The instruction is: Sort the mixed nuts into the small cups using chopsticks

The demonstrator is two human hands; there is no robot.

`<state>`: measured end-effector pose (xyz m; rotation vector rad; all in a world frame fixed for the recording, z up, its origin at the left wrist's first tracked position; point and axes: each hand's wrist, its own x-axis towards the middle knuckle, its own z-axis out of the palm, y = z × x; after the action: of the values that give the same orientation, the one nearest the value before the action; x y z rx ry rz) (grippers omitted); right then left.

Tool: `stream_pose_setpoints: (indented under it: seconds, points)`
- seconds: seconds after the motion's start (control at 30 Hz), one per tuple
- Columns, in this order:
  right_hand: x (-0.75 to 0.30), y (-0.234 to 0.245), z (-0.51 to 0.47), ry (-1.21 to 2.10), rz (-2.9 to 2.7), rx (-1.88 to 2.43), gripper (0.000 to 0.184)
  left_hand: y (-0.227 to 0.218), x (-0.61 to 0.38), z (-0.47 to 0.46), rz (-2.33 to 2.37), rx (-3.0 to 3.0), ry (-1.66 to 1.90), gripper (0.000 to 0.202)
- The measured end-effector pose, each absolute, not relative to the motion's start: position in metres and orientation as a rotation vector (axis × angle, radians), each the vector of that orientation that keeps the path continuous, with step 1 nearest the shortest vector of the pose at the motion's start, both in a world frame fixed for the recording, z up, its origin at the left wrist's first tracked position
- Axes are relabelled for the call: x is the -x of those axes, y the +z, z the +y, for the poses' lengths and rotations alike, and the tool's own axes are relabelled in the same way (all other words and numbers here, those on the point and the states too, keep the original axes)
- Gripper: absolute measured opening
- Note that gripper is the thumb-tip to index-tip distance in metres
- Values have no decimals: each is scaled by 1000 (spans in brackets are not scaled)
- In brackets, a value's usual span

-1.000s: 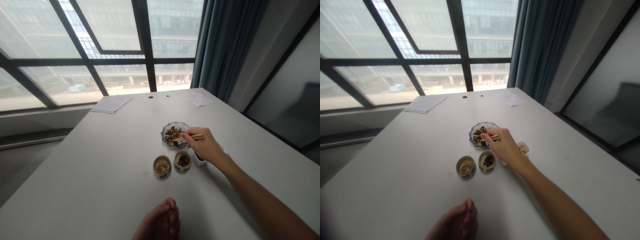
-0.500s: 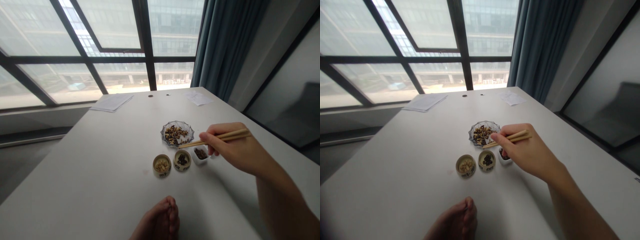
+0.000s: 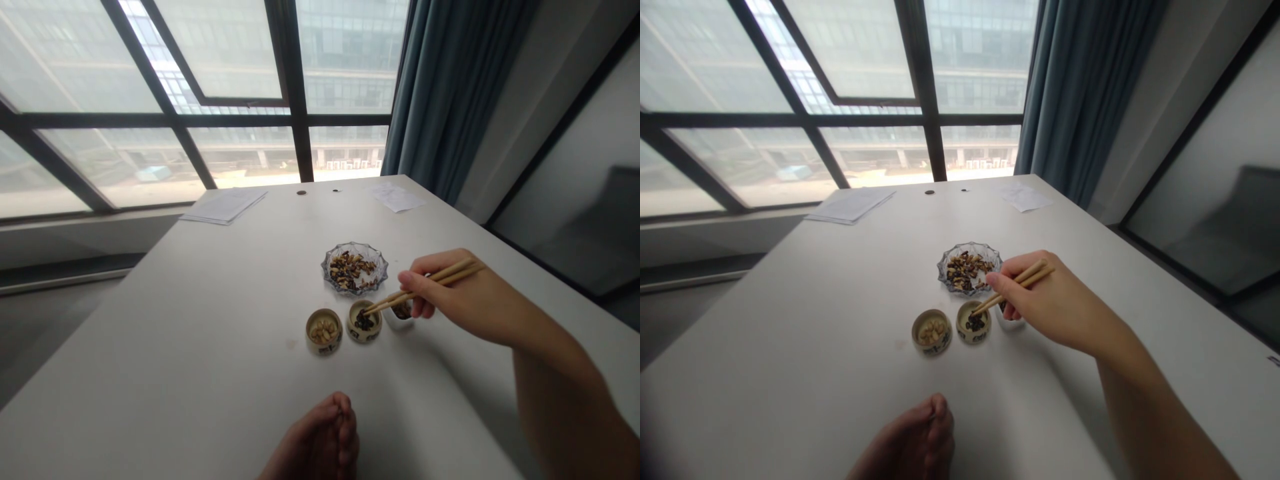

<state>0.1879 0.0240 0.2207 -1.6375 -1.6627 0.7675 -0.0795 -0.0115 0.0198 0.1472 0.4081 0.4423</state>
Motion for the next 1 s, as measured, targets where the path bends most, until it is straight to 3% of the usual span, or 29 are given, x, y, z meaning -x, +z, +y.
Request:
stream_pose_setpoints:
  seconds: [1.0]
  points:
    - [-198,215,17,744,-1679,1628,31,26,77,-19,488,-200,432,14]
